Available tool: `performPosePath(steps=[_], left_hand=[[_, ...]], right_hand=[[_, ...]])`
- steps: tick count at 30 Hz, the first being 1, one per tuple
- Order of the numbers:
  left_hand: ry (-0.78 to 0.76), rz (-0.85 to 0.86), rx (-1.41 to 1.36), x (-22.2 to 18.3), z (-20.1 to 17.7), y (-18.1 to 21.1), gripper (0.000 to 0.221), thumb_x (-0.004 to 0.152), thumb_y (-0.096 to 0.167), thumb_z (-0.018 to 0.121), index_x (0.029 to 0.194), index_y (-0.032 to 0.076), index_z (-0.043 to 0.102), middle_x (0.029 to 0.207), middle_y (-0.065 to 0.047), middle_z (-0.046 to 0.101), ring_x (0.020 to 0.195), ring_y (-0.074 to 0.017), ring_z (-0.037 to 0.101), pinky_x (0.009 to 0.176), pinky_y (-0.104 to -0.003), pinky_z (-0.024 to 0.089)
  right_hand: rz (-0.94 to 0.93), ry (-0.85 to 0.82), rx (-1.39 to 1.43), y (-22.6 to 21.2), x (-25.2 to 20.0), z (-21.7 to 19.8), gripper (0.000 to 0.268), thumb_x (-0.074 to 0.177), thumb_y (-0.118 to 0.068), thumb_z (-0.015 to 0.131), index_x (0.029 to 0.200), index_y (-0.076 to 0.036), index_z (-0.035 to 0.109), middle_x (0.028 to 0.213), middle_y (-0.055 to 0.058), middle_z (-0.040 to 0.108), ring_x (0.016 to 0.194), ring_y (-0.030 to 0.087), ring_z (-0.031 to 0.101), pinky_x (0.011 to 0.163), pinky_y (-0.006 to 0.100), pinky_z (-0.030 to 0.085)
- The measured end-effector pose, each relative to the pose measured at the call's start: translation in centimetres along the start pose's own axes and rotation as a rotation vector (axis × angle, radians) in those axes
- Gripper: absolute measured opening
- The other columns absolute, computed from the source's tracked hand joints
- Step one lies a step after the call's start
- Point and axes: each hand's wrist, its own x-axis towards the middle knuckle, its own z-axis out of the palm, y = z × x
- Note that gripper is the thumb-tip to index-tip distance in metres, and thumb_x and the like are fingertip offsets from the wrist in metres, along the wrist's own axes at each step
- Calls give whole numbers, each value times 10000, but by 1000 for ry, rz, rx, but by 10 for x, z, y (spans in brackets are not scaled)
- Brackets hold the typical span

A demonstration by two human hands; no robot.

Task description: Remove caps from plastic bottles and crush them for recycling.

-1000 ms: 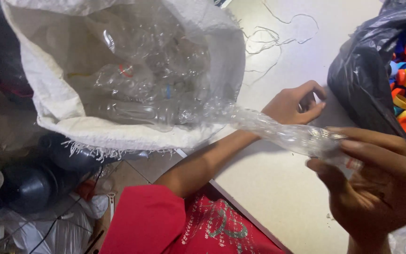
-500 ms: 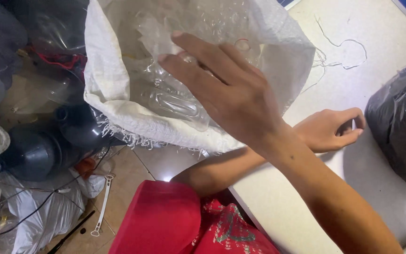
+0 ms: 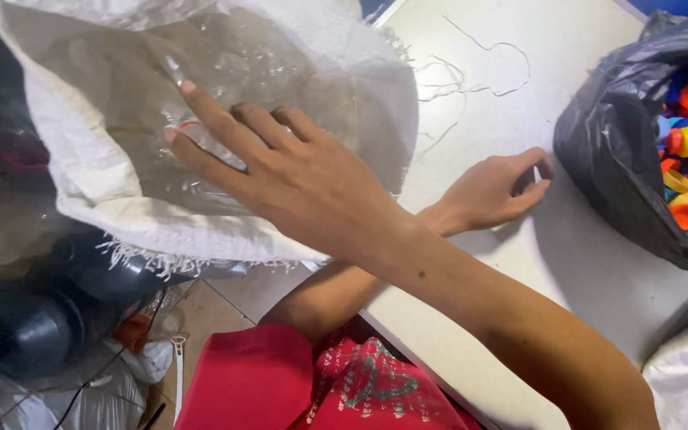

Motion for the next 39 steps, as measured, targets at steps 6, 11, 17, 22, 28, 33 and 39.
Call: performPosePath(steps=[6, 11, 17, 22, 28, 33, 39], left_hand=[[-106, 241, 845, -64, -37, 90, 446, 918, 274, 626, 1289, 30, 589, 1278, -183, 621, 1196, -351, 577, 984, -477, 446], [-869, -337, 436, -136, -123, 183, 509, 990, 502, 607, 1332, 125, 608, 1185, -94, 726, 1126, -271, 675, 939, -438, 487], [395, -274, 744, -241, -244, 227, 490, 1008, 223, 677, 1428, 20, 525, 1364, -155, 658, 1275, -288, 632, 1073, -403, 500], [786, -202, 1092, -239, -307, 165, 793, 1002, 270, 805, 1507, -140, 351, 1367, -350, 519, 1279, -442, 530, 1052, -564, 440], [891, -344, 586, -221, -311, 163, 280, 1060, 217, 687, 1212, -17, 683, 1063, -102, 738, 970, -119, 659, 899, -318, 533], [856, -95, 1004, -237, -300, 176, 134, 1084, 14, 640, 1156, -98, 660, 990, -109, 623, 908, -145, 550, 816, -303, 438], [814, -112, 1009, -235, -291, 192, 161, 1118, 35, 695, 1260, -26, 738, 940, -101, 549, 799, -162, 480, 697, -302, 346]], right_hand=[[40, -58, 157, 27, -71, -68, 416, 1004, -231, 702, 1394, -108, 624, 1572, 124, 439, 1376, 258, 542, 1157, 417, 470], [105, -148, 264, 28, -69, -81, 436, 1004, -271, 706, 1383, -70, 629, 1512, 133, 480, 1312, 280, 536, 1074, 416, 465], [32, -72, 292, -5, -22, -20, 522, 1024, -331, 700, 1477, -116, 554, 1563, 145, 455, 1392, 305, 482, 1136, 483, 399], [-56, 123, 112, -34, 32, 40, 619, 967, -456, 728, 1504, -218, 533, 1625, 99, 419, 1503, 311, 399, 1209, 589, 319], [2, -8, 144, -27, 57, 67, 708, 884, -494, 738, 1509, -315, 459, 1501, 190, 471, 1408, 393, 398, 1139, 647, 309], [78, -30, -3, -19, 71, 65, 784, 825, -513, 727, 1489, -125, 573, 1337, 145, 603, 1251, 313, 506, 1032, 567, 384], [153, 3, 54, -2, 86, 86, 520, 881, -585, 654, 898, -83, 788, 1270, 109, 613, 1218, 289, 509, 1024, 570, 337]])
